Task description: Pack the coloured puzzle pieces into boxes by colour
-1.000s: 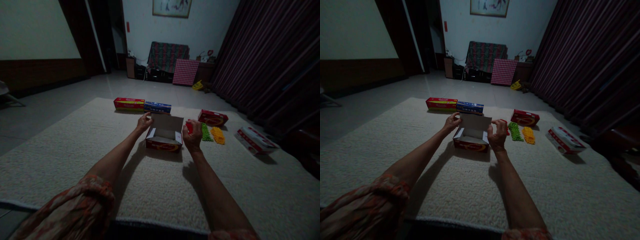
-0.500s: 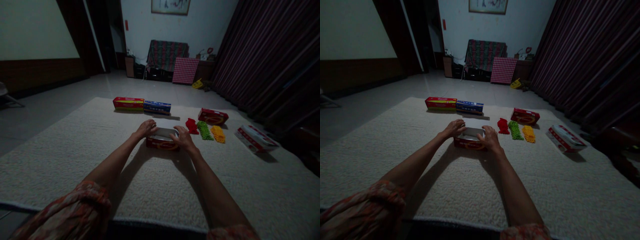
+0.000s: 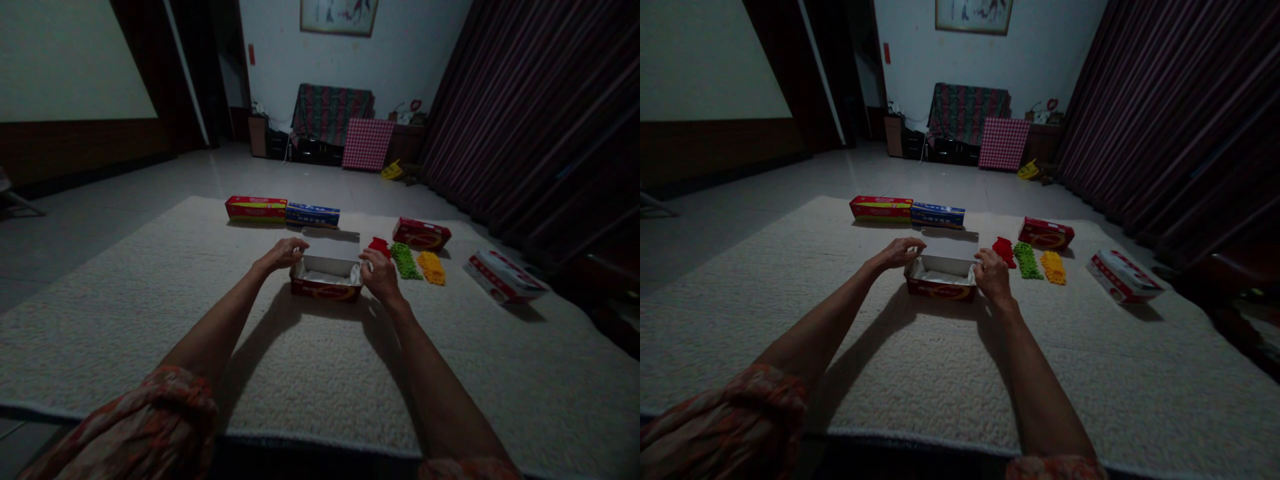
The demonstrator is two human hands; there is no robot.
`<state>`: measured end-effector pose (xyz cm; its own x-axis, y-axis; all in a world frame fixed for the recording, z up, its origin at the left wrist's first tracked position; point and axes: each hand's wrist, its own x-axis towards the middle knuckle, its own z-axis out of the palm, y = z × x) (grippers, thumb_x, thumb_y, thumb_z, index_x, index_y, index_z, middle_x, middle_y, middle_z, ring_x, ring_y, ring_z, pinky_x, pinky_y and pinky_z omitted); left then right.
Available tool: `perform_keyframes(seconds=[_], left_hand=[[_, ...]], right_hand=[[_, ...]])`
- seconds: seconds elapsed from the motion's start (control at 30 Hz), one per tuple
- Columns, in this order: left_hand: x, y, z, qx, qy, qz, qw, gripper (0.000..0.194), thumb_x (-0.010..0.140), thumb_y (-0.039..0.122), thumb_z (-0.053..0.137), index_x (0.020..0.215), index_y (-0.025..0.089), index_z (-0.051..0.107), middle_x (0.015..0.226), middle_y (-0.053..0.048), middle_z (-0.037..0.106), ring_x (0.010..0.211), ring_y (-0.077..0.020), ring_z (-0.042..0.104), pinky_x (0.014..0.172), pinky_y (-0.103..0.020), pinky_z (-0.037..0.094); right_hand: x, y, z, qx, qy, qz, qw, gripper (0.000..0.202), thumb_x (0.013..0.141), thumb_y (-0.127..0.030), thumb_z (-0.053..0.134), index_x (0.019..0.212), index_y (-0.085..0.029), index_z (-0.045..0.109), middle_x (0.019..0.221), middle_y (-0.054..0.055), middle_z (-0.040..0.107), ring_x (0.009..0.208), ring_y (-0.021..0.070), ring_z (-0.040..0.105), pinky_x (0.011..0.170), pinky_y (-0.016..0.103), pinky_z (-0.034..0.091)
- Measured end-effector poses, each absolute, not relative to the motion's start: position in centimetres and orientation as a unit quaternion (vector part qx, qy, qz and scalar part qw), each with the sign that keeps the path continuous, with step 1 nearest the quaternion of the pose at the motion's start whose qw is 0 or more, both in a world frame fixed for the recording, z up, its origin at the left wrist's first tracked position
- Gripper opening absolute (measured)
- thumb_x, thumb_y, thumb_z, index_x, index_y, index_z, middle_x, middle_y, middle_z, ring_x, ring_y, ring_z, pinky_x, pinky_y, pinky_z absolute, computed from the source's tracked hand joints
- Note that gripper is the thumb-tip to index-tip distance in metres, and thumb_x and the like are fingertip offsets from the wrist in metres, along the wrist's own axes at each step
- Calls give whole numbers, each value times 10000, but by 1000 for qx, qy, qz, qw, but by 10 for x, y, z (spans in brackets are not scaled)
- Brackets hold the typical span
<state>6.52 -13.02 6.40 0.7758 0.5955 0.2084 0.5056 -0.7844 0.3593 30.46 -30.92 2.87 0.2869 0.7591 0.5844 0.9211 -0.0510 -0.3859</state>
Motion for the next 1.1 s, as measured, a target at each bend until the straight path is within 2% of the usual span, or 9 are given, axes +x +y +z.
perform_keyframes(seconds=[0.13,0.27,0.37,0.5,0.63,0.73,0.93,1.1], left_hand=[[56,-126,65,936,299,143,117,507,716,46,550,1170,157,747,1113,-87,772,971,-221,721,903,-301,553],[57,-128,60,946,281,145,77,407,703,84,621,1069,176,775,1198,-107,733,1162,-270,652,1007,-337,518],[62,-131,58,953,263,138,59,302,703,102,648,959,183,786,1134,-120,735,1132,-286,653,968,-344,535],[67,-135,55,958,252,127,58,282,750,77,596,933,182,782,1066,-102,744,1000,-231,698,911,-294,549],[72,-139,49,947,279,147,58,301,853,210,581,1100,169,748,1209,-140,699,1097,-269,679,961,-355,548],[76,-141,43,939,298,158,60,336,842,272,623,1147,177,726,1262,-147,668,1121,-292,670,971,-392,552],[82,-136,34,926,327,172,78,436,728,83,622,1129,200,745,1221,-98,706,1105,-245,690,1015,-324,527],[88,-129,29,905,371,187,94,415,730,75,603,1090,195,772,1193,-99,742,1105,-259,700,1010,-327,534]], right_hand=[[305,-323,36,-774,-567,-128,250,289,829,-120,542,1027,-146,752,1276,156,683,1211,302,588,1050,459,403],[294,-329,46,-799,-565,-126,161,254,889,-182,551,1015,-179,772,1162,136,716,1150,301,597,995,436,390],[286,-327,51,-820,-551,-92,126,311,935,-182,491,1114,-178,746,1111,142,726,1074,269,640,924,374,420],[281,-320,53,-838,-523,-39,147,358,993,-242,440,1259,-127,650,1166,157,719,1074,230,663,896,307,444],[275,-314,51,-854,-491,-20,172,510,942,-396,567,1348,-87,564,1259,187,676,1172,266,627,951,317,452],[273,-309,46,-860,-475,-11,187,515,894,-330,603,1353,-98,559,1286,197,657,1182,285,619,954,336,465],[284,-297,31,-843,-477,-7,248,440,809,-153,586,1246,-125,637,1137,170,696,1046,268,658,884,326,488],[294,-289,24,-831,-481,-5,280,459,777,-104,562,1226,-121,653,1025,126,693,927,226,646,834,302,491]])
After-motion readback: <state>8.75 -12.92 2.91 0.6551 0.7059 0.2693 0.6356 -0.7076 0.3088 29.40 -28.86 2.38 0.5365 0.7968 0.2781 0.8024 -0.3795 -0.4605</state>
